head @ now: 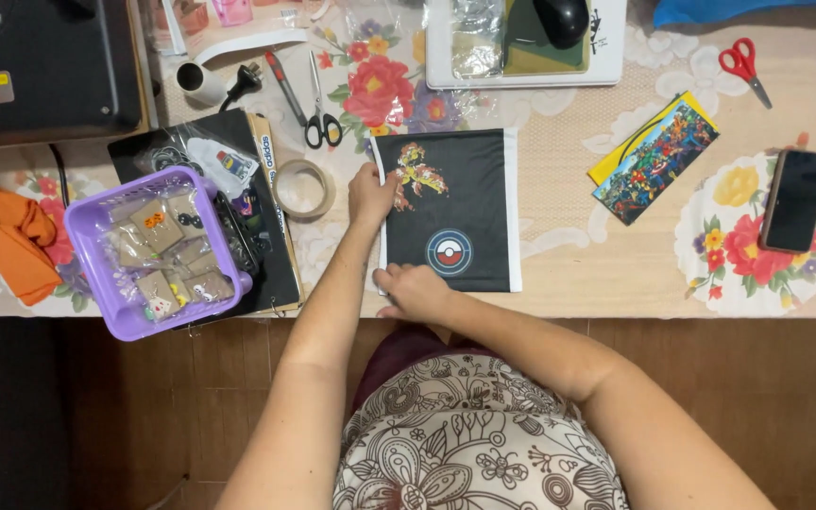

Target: Packaging printed artwork designs into clear plastic protective sleeves on a workspace.

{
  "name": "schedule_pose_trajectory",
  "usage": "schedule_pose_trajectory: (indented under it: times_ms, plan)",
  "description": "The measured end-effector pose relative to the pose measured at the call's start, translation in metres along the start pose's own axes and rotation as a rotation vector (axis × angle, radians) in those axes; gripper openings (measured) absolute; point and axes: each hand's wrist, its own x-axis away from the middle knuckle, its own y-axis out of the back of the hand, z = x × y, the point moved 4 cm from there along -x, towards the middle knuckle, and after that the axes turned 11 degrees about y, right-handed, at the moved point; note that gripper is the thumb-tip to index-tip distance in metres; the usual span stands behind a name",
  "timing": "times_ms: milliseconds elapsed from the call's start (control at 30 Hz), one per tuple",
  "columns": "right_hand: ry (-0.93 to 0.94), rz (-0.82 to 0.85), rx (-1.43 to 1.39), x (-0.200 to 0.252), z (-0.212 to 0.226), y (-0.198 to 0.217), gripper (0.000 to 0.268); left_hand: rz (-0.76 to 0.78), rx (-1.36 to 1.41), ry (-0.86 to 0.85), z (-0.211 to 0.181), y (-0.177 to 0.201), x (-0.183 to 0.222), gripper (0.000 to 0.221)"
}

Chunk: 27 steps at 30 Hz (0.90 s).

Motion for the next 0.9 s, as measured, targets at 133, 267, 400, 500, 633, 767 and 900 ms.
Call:
schedule_pose_trajectory:
  times_ms: [133,267,400,500,633,767,900]
  plan:
    - [-0.008,0.039,0.187,0.005,-0.019,-0.047,0.040,-0.014,0.068,-0.108,-0.026,-0.002,-0.005,0.028]
    - [0.018,-0.091,-0.215,0.032,-0.034,-0.032,0.027,0.038,0.111,-0.323,-0.062,-0.028,0.007,0.027]
    - [-0.200,-0.246,-0.393,0.114,-0.051,0.013,0.024,0.151,0.213,-0.381,-0.117,-0.074,0.028,0.024]
    - [-0.540,-0.337,-0.398,0.186,-0.086,0.017,0.023,0.388,0.407,-0.361,-0.148,-0.105,0.038,0.021]
    - [-0.917,-0.296,-0.353,0.225,-0.105,0.036,0.041,0.345,0.248,-0.364,-0.151,-0.110,0.038,0.023]
    - [-1.016,-0.525,-0.390,0.204,-0.132,0.055,0.040,-0.065,-0.135,-0.704,-0.161,-0.091,0.027,0.028]
    - [-1.013,-0.649,-0.419,0.155,-0.176,0.061,0.048,0.077,-0.265,-0.661,-0.161,-0.120,-0.005,0.038]
